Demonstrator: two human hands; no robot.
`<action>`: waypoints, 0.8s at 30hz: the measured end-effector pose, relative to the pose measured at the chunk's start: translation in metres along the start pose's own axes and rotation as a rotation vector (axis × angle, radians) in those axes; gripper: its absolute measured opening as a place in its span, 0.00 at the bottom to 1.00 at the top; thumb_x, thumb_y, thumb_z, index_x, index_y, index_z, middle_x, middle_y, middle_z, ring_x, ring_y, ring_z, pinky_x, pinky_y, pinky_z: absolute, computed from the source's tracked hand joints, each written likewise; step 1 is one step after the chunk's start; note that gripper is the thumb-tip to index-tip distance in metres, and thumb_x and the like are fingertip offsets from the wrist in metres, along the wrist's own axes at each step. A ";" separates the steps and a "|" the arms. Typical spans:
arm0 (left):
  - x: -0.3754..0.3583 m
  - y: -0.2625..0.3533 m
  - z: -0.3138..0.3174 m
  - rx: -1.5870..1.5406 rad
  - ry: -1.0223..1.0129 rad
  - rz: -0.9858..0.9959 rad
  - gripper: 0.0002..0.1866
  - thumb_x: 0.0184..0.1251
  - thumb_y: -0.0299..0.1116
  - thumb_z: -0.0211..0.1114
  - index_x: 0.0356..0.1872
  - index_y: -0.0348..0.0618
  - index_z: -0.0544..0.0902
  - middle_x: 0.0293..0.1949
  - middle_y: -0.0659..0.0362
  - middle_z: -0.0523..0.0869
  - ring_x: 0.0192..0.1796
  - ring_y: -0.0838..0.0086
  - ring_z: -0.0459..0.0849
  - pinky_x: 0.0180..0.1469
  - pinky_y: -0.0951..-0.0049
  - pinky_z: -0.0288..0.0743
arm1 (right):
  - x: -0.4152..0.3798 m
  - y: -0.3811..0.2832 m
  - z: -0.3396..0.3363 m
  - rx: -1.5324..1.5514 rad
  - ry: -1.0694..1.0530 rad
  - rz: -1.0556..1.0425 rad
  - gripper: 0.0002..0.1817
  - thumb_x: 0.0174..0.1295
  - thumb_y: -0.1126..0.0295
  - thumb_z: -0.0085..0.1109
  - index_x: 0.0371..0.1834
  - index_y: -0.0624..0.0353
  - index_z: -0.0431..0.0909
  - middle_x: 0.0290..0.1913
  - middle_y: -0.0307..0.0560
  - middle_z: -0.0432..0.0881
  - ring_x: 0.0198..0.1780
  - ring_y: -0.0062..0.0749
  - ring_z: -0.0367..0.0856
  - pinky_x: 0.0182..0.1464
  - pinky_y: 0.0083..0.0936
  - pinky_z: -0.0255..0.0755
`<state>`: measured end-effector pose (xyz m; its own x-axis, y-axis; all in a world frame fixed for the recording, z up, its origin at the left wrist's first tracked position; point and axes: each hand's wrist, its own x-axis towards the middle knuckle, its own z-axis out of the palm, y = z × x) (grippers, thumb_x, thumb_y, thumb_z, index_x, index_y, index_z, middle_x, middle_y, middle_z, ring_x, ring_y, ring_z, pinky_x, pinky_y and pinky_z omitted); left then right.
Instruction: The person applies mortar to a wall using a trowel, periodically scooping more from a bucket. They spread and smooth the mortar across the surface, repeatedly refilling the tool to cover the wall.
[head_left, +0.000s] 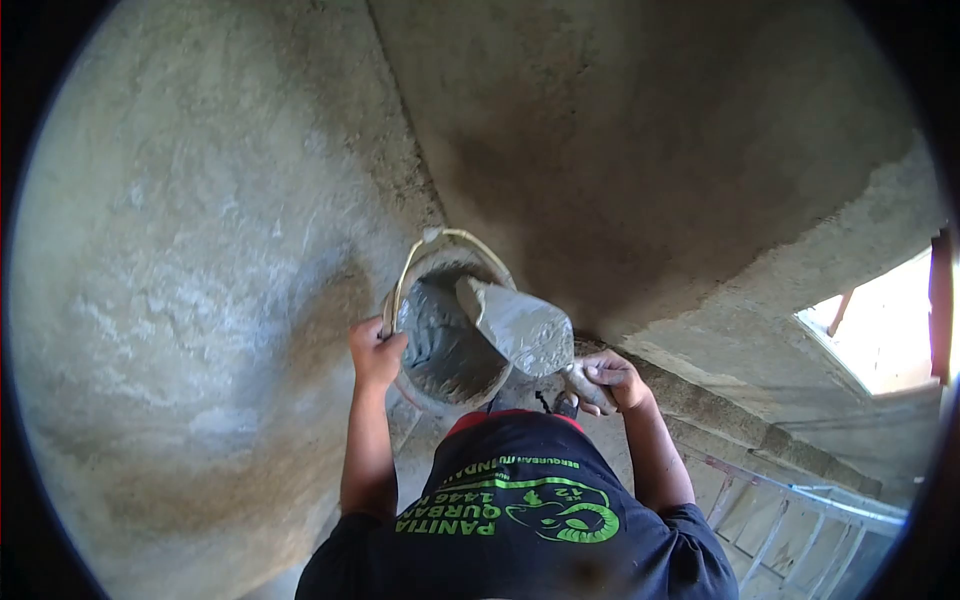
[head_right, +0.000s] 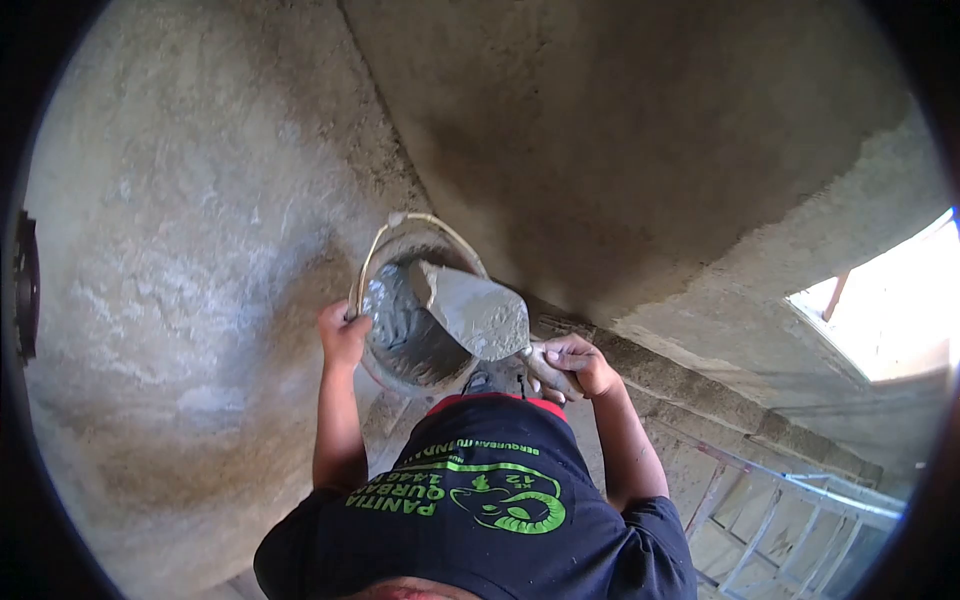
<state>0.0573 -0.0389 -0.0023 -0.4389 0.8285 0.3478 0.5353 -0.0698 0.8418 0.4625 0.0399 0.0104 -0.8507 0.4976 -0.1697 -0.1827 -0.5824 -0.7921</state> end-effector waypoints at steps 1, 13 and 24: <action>-0.001 -0.001 0.000 0.038 -0.009 -0.041 0.13 0.44 0.26 0.65 0.16 0.37 0.67 0.13 0.55 0.64 0.18 0.75 0.62 0.22 0.64 0.56 | 0.002 -0.013 0.011 -0.010 0.058 -0.050 0.24 0.72 0.56 0.54 0.45 0.73 0.82 0.31 0.54 0.85 0.19 0.28 0.76 0.23 0.23 0.70; -0.015 -0.051 -0.012 0.031 -0.092 -0.138 0.14 0.43 0.26 0.66 0.15 0.35 0.66 0.12 0.55 0.64 0.19 0.78 0.63 0.22 0.63 0.57 | 0.081 -0.100 0.057 -1.160 0.874 -0.944 0.23 0.65 0.72 0.65 0.63 0.66 0.77 0.40 0.50 0.83 0.35 0.34 0.83 0.42 0.28 0.77; -0.011 -0.017 -0.010 0.000 -0.071 -0.242 0.09 0.47 0.23 0.65 0.17 0.36 0.71 0.14 0.64 0.68 0.21 0.83 0.65 0.23 0.69 0.60 | 0.122 -0.157 0.034 -1.643 1.533 -0.947 0.27 0.61 0.72 0.65 0.66 0.47 0.80 0.48 0.47 0.78 0.40 0.45 0.86 0.38 0.40 0.81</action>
<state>0.0462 -0.0520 -0.0162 -0.5027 0.8579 0.1067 0.4212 0.1352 0.8969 0.3705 0.1700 0.1338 0.1232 0.5645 0.8162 0.8607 0.3487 -0.3710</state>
